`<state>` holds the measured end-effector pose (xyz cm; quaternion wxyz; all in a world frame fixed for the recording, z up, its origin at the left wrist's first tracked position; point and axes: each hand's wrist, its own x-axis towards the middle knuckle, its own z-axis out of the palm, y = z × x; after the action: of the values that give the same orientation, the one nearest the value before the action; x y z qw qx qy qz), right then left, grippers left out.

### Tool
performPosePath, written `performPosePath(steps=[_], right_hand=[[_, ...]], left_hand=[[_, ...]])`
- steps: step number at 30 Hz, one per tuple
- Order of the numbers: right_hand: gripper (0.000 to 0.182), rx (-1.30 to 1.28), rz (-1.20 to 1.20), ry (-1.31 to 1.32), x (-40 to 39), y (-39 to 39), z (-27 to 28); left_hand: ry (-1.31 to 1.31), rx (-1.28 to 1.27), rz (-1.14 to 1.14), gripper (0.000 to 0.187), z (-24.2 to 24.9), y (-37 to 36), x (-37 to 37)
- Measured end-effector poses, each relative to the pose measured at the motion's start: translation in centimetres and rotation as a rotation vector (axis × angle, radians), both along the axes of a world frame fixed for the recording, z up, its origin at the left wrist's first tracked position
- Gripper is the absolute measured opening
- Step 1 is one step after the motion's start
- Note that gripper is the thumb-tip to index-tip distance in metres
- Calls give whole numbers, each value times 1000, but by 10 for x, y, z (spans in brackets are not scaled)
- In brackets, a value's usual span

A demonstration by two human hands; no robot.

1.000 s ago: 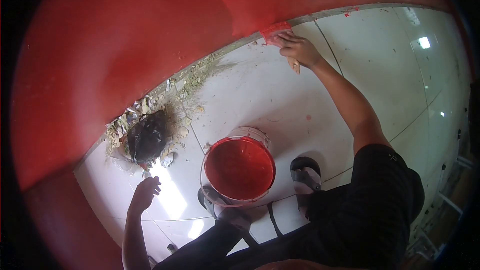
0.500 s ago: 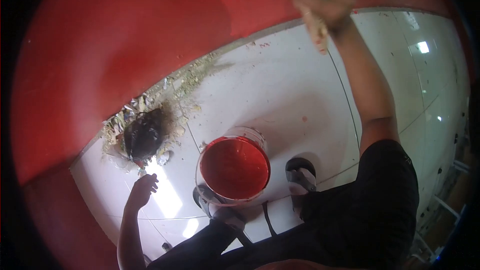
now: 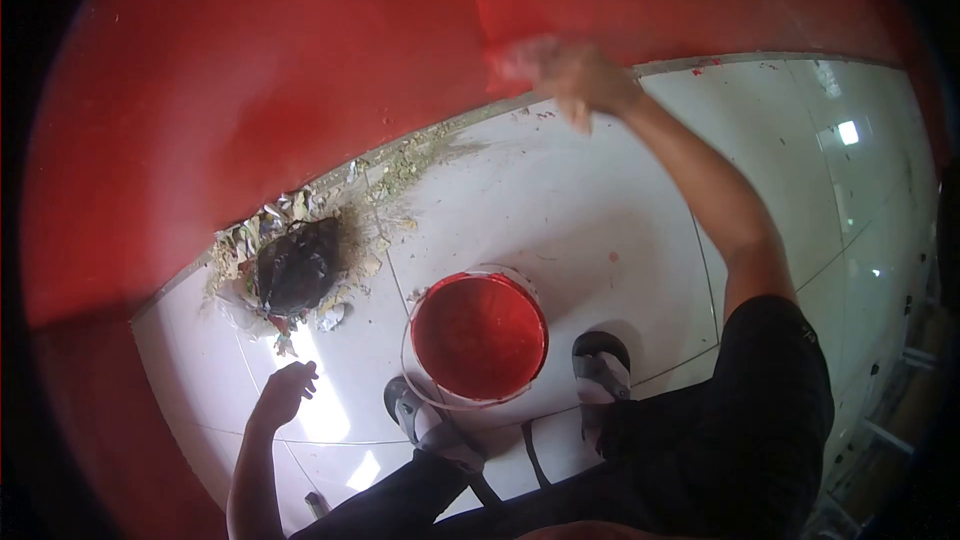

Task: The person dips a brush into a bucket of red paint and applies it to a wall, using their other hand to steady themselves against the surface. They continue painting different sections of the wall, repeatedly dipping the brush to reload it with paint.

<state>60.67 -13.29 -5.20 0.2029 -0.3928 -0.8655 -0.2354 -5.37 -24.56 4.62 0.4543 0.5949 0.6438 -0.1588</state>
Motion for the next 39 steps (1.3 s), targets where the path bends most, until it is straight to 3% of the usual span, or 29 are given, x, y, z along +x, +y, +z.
performPosePath(steps=[2,4,5,6,7,9,10,12,15,18,19,21,23,26,29,31,33,34,37,39], right_hand=[[21,59,121,59,14,-8,104],[10,-356,-269,259,24,-30,165],[10,-364,-271,258,21,-26,193],[13,99,28,171,12,-17,220],[29,565,330,70,7,-12,232],[29,537,242,103,2,-26,215],[29,513,157,136,2,-32,196],[4,328,-98,41,37,-31,98],[5,105,-91,-47,42,-37,-24],[3,-154,-71,-74,32,-56,-94],[3,-146,-73,-79,31,-58,-97],[2,-433,-118,-102,28,-59,-92],[9,-90,-59,-187,46,-41,-67],[21,138,-124,-93,52,-28,56],[10,-12,15,117,50,-43,154],[39,591,100,121,24,-40,183],[41,564,104,208,0,-38,161],[19,434,72,196,-14,-43,135],[6,153,133,58,-52,-29,42],[2,-221,9,62,-67,-33,-21]], left_hand=[[-31,19,-38,37,0,-2,-4],[-32,8,-59,36,-2,-2,-5],[-33,11,-82,34,-2,-3,-5],[-8,2,-105,33,-1,-3,-3],[-9,1,-107,33,-2,-4,-4],[-67,36,-83,50,-2,-7,-5],[-70,38,-83,50,-2,-7,-4],[-56,26,-21,50,1,-8,-4],[-46,5,8,41,-4,-4,-9],[-21,-5,15,42,1,-1,-1],[-27,3,14,42,1,-1,1],[-14,11,-1,44,1,2,4],[-40,33,-41,46,0,3,2],[-50,33,-71,47,-7,5,-3],[17,12,-63,47,-11,6,-2],[31,18,-77,47,-5,6,10],[42,19,-88,48,-1,8,19],[42,20,-90,48,2,8,21],[6,55,-94,51,5,3,10],[-37,80,-103,53,4,-2,6]])
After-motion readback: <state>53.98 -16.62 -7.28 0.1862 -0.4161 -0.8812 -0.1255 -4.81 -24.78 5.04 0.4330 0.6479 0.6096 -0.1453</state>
